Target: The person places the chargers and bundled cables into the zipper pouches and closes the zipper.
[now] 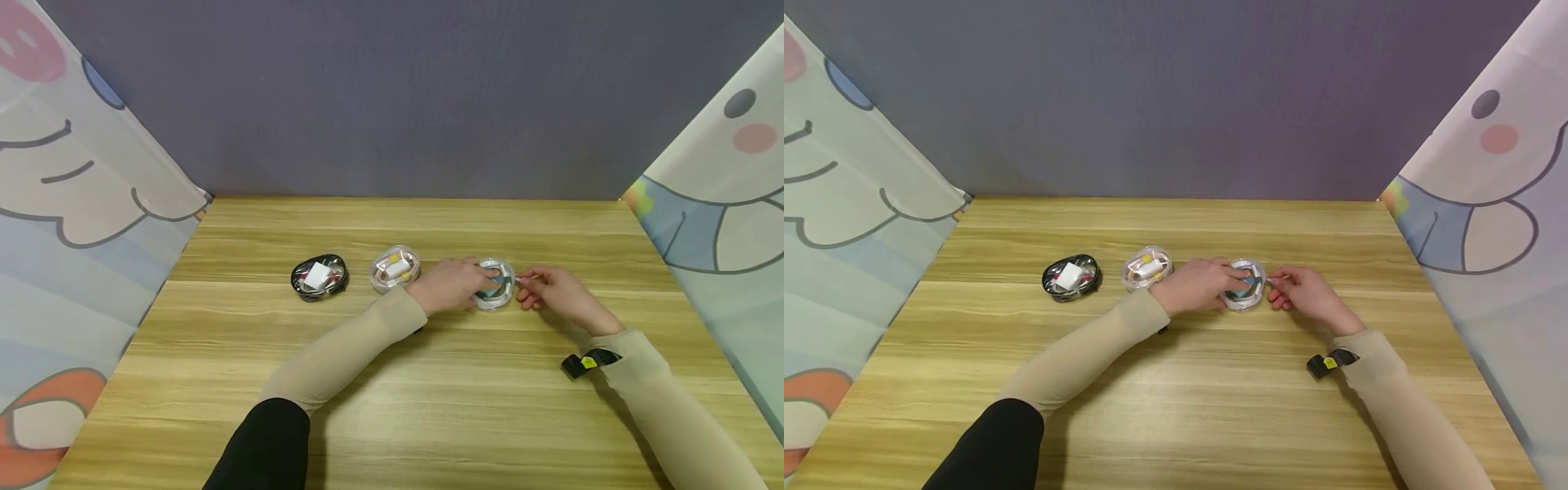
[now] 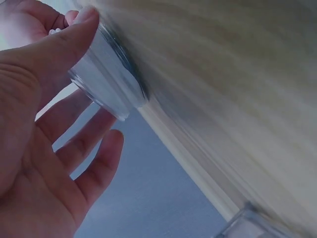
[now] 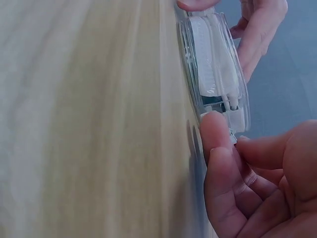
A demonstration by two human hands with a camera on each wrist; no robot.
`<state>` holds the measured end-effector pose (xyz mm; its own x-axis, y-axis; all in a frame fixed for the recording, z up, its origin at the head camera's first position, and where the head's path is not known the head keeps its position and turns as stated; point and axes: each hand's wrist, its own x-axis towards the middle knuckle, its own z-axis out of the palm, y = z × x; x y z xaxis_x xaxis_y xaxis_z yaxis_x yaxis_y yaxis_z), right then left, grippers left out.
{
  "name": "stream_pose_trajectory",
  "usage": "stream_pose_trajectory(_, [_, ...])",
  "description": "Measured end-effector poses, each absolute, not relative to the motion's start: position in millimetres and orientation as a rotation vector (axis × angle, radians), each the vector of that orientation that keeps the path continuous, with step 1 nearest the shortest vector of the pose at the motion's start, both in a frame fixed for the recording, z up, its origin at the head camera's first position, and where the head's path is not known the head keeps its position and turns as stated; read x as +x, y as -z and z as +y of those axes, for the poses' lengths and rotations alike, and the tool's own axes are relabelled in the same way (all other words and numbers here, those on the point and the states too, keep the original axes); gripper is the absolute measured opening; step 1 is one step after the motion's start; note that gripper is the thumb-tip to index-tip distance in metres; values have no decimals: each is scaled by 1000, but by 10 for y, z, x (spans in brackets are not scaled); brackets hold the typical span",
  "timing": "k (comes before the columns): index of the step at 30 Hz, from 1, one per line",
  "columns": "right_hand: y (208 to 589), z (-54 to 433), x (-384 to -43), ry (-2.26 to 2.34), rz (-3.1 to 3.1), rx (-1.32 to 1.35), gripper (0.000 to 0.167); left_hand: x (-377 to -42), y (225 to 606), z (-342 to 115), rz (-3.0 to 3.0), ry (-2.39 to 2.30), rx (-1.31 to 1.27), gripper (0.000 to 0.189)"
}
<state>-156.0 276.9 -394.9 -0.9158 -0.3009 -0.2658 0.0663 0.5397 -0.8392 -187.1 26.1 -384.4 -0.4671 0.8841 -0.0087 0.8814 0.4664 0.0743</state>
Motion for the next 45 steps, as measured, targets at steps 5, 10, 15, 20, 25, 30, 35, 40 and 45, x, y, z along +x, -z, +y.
stream_pose_trajectory(5, [3948, 2794, -1559, 1340, 2418, -192, 33, -1861, 3843, 235, 2662, -67, 1620, 56])
stream_pose_trajectory(10, [3942, 2804, -1553, 1362, 2413, -193, 32, -1868, 3847, 224, 2696, 12, 1646, 51])
stream_pose_trajectory(15, [3912, 2778, -1531, 1374, 2414, -200, 32, -1882, 3862, 238, 2720, 44, 1619, 51])
stream_pose_trajectory(20, [3884, 2734, -1505, 1361, 2444, -193, 33, -1889, 3874, 268, 2762, 75, 1549, 53])
stream_pose_trajectory(25, [3880, 2703, -1486, 1349, 2501, -198, 33, -1900, 3884, 317, 2812, 5, 1459, 56])
stream_pose_trajectory(30, [3872, 2690, -1469, 1348, 2549, -212, 35, -1911, 3895, 357, 2855, -108, 1375, 52])
stream_pose_trajectory(35, [3852, 2705, -1457, 1352, 2601, -203, 36, -1916, 3876, 358, 2828, -203, 1325, 51])
stream_pose_trajectory(40, [3909, 2684, -1438, 1273, 2751, -366, 27, -1872, 3854, 303, 2835, -167, 1350, 46])
stream_pose_trajectory(45, [3955, 2629, -1393, 1112, 2921, -572, 19, -1797, 3837, 228, 2868, -133, 1388, 41])
